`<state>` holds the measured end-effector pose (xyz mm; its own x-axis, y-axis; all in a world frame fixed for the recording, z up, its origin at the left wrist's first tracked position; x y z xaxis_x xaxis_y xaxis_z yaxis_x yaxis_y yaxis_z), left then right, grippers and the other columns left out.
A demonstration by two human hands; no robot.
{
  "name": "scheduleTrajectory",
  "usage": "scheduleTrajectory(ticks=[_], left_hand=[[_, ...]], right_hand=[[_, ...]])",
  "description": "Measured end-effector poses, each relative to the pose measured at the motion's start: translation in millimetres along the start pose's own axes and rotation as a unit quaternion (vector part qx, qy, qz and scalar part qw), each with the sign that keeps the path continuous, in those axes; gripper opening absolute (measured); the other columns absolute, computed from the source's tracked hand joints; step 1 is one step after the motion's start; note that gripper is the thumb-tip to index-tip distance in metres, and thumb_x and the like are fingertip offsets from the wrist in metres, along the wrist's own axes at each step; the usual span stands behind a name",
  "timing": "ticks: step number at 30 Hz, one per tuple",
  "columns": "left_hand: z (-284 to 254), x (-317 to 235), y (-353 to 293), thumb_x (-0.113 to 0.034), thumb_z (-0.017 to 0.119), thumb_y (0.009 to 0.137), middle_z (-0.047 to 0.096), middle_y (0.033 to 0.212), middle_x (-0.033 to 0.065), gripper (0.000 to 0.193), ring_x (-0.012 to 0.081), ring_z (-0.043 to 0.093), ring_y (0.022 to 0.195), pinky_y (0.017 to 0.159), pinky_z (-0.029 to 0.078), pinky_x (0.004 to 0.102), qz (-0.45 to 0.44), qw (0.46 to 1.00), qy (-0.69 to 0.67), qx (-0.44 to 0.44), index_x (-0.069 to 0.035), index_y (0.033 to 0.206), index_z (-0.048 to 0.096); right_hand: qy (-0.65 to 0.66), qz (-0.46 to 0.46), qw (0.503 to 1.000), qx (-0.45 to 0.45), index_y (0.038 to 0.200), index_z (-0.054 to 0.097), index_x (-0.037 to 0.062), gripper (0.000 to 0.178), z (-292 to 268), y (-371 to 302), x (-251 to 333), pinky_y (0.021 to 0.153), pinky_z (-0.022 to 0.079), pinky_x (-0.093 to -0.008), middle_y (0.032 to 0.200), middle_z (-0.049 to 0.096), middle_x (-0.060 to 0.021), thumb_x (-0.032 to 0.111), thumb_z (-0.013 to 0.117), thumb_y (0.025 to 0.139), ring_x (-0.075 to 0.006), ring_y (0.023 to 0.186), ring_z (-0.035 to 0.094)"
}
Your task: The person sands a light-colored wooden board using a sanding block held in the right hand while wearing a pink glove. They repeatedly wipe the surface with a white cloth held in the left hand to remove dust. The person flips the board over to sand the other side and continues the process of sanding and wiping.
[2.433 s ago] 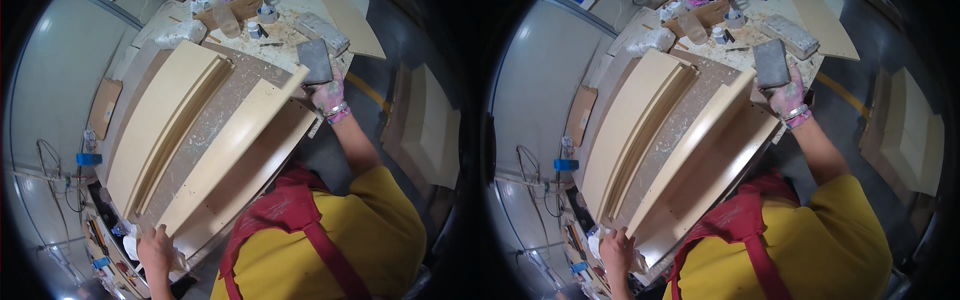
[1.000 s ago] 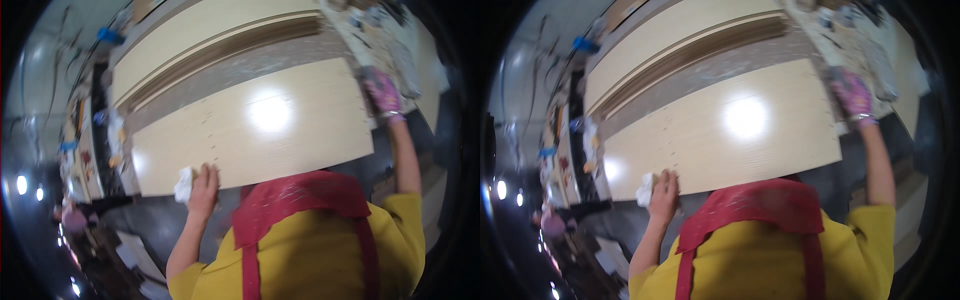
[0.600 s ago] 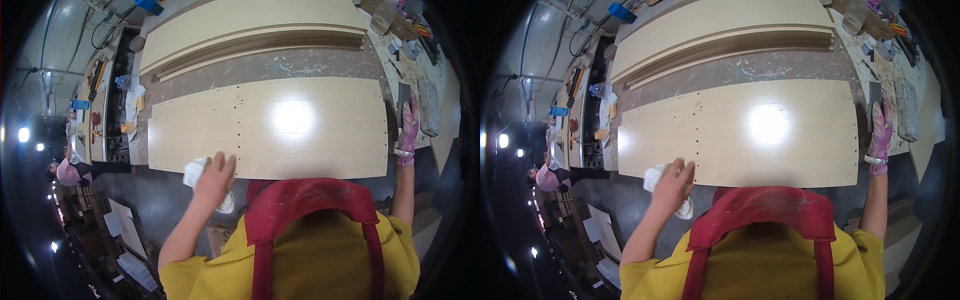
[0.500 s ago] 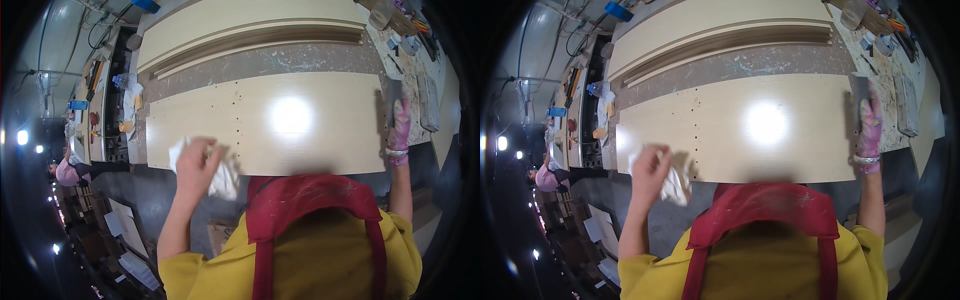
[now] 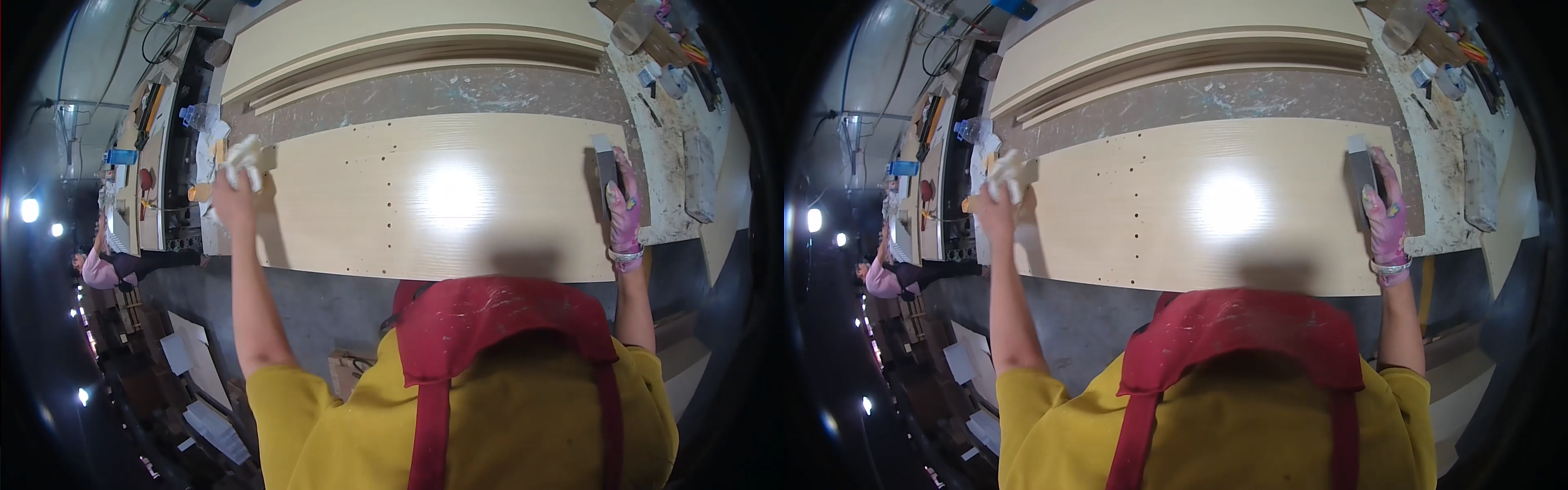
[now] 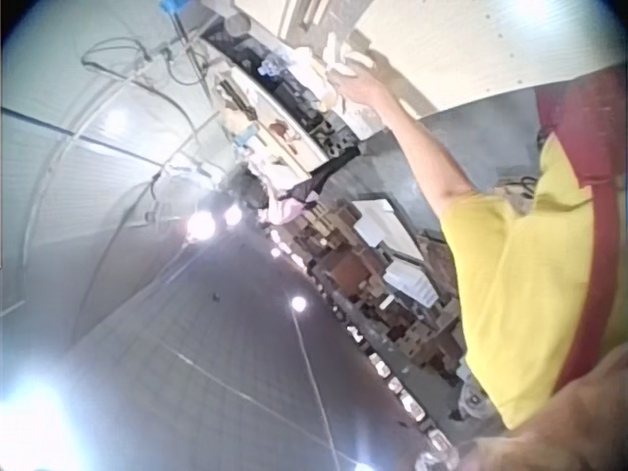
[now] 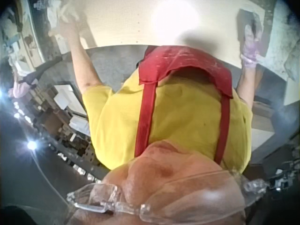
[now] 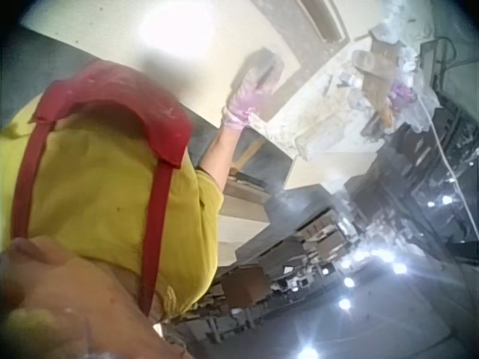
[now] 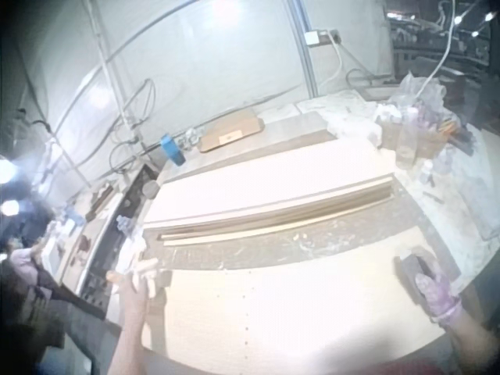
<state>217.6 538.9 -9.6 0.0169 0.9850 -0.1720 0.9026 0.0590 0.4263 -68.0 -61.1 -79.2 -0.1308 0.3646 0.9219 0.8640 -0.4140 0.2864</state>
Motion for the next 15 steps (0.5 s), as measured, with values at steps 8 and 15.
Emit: scheduleTrajectory(ticks=[8, 15], left_hand=[[-20.7, -210.6, -236.6, -0.02, 0.071, 0.073, 0.052, 0.127, 0.0237, 0.061, 0.0406, 0.046, 0.123, 0.107, 0.033, 0.0499, 0.332, 0.887, -0.187, 0.261, -0.003, 0.127, 0.049], [-65.9, 174.2, -234.3, -0.03, 0.056, 0.093, 0.063, 0.097, 0.0206, 0.039, 0.0368, 0.061, 0.089, 0.081, 0.046, 0.0415, -0.264, 0.962, 0.044, 0.049, 0.004, 0.112, 0.061]], right_hand=[[-0.001, -0.032, 0.999, 0.027, 0.141, 0.04, -0.0034, 0.055, 6.2, 13.6, -15.1, 0.115, 0.023, -0.0375, 0.146, 0.041, -0.0164, 0.022, 0.05, 0.093, -0.0256, 0.138, 0.035], [-0.013, -0.018, 0.999, 0.032, 0.142, 0.04, -0.0029, 0.055, 0.5, 13.9, -21.7, 0.115, 0.023, -0.0376, 0.147, 0.041, -0.0154, 0.021, 0.05, 0.094, -0.0262, 0.137, 0.036]])
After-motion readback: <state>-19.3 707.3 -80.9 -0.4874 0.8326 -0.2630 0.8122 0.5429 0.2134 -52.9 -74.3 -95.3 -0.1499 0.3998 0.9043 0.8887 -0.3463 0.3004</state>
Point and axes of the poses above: each hand's wrist, its own y-axis towards the middle knuckle, its own z-axis out of the palm, x = y × z, the point moved 5 cm from there along y, towards the middle knuckle
